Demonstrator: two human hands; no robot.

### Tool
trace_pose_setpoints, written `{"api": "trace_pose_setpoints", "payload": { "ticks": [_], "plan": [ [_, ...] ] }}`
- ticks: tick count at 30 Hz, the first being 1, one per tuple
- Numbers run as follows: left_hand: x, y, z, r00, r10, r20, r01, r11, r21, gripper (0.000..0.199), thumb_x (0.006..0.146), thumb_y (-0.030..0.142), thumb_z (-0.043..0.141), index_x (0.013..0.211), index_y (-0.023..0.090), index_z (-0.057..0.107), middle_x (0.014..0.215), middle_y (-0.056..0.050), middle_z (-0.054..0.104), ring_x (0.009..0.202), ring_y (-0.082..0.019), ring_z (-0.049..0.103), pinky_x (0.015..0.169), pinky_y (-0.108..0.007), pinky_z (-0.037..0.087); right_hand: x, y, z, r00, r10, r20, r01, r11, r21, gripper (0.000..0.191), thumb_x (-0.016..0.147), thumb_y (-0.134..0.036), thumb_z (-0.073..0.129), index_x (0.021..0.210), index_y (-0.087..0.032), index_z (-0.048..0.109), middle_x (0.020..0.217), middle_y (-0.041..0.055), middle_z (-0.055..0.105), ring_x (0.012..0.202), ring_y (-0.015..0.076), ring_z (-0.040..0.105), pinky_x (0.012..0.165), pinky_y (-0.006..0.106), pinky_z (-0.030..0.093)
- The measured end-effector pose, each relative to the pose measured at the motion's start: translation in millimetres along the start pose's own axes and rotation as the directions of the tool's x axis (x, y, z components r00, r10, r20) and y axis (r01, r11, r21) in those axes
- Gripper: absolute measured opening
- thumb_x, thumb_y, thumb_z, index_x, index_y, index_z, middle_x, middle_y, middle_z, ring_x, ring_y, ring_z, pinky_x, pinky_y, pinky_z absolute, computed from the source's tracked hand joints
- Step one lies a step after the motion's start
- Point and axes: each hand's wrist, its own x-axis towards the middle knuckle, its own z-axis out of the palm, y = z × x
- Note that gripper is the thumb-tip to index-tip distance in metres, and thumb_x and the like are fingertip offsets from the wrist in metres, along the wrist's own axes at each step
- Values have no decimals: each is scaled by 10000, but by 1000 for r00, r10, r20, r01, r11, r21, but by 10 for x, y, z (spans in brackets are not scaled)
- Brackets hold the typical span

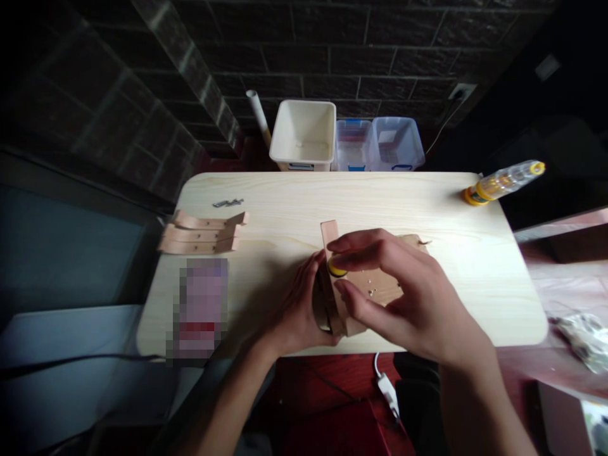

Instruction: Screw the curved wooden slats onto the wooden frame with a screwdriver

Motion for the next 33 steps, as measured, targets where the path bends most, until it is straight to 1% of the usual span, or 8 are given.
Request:
{"api": "trace_pose_setpoints", "payload": {
  "ticks": [8, 12, 16, 19, 20, 22, 26, 33],
  "plan": [
    [17, -9, -2, 1000, -2, -4, 2, 999, -42, 1558, 533, 380, 1031, 1722, 310, 27, 1803, -195, 259, 1670, -478, 276, 1366, -683, 312, -4, 67, 23, 999, -19, -41, 18, 1000, -13, 404, 879, -75, 821, 1192, -308, 717, 1147, 58, 781, 1104, 278, 768, 865, 465, 669],
    [14, -24, 15, 1000, 12, -14, -12, 998, -58, 1543, 554, 360, 1022, 1721, 337, 13, 1814, -175, 246, 1677, -461, 274, 1375, -687, 301, -17, 72, 11, 998, 3, -63, -2, 1000, 3, 399, 862, -91, 842, 1185, -298, 729, 1193, 75, 788, 1166, 306, 760, 955, 517, 668],
    [9, -13, -161, 999, -3, 52, 9, 994, -106, 1505, 570, 518, 1045, 1731, 330, 106, 1834, -168, 212, 1690, -457, 248, 1383, -692, 286, -71, 61, -8, 996, 63, -66, -60, 997, 38, 411, 887, -77, 810, 1221, -304, 737, 1268, 80, 793, 1195, 312, 776, 977, 526, 686],
    [41, 17, -366, 991, 18, 132, 10, 978, -210, 1194, 765, 605, 937, 1711, 310, 271, 1821, -136, 289, 1693, -387, 284, 1398, -622, 301, -103, 64, -15, 995, 81, -61, -77, 995, 63, 416, 874, -64, 818, 1214, -292, 743, 1262, 83, 800, 1191, 317, 789, 941, 508, 703],
    [66, 29, -411, 990, 16, 138, 18, 969, -245, 918, 930, 589, 801, 1678, 286, 363, 1805, -125, 337, 1689, -345, 309, 1407, -591, 287, -110, 67, -17, 995, 82, -63, -78, 995, 68, 411, 869, -64, 823, 1205, -286, 746, 1259, 86, 803, 1192, 323, 790, 942, 511, 703],
    [134, 53, -435, 999, -28, 16, 32, 949, -313, 456, 1127, 513, 511, 1474, 237, 617, 1691, -111, 526, 1622, -285, 440, 1390, -532, 329, -118, 72, -20, 994, 80, -71, -75, 995, 72, 405, 859, -66, 833, 1194, -278, 750, 1249, 92, 808, 1183, 332, 795, 937, 517, 704],
    [282, 86, -296, 988, -37, -151, -23, 924, -382, 296, 1137, 420, 529, 1223, 210, 720, 1471, -107, 702, 1413, -262, 639, 1276, -448, 479, -123, 68, -24, 992, 99, -77, -93, 992, 86, 415, 853, -73, 842, 1198, -285, 749, 1268, 86, 800, 1178, 334, 793, 935, 514, 696],
    [332, 98, -171, 977, -16, -215, -58, 941, -333, 202, 1136, 336, 533, 1110, 208, 687, 1334, -113, 719, 1300, -241, 673, 1199, -398, 520, -143, 53, -16, 995, 80, -66, -71, 989, 133, 433, 859, -41, 829, 1205, -287, 745, 1268, 64, 794, 1165, 306, 788, 970, 505, 678]
  ]
}}
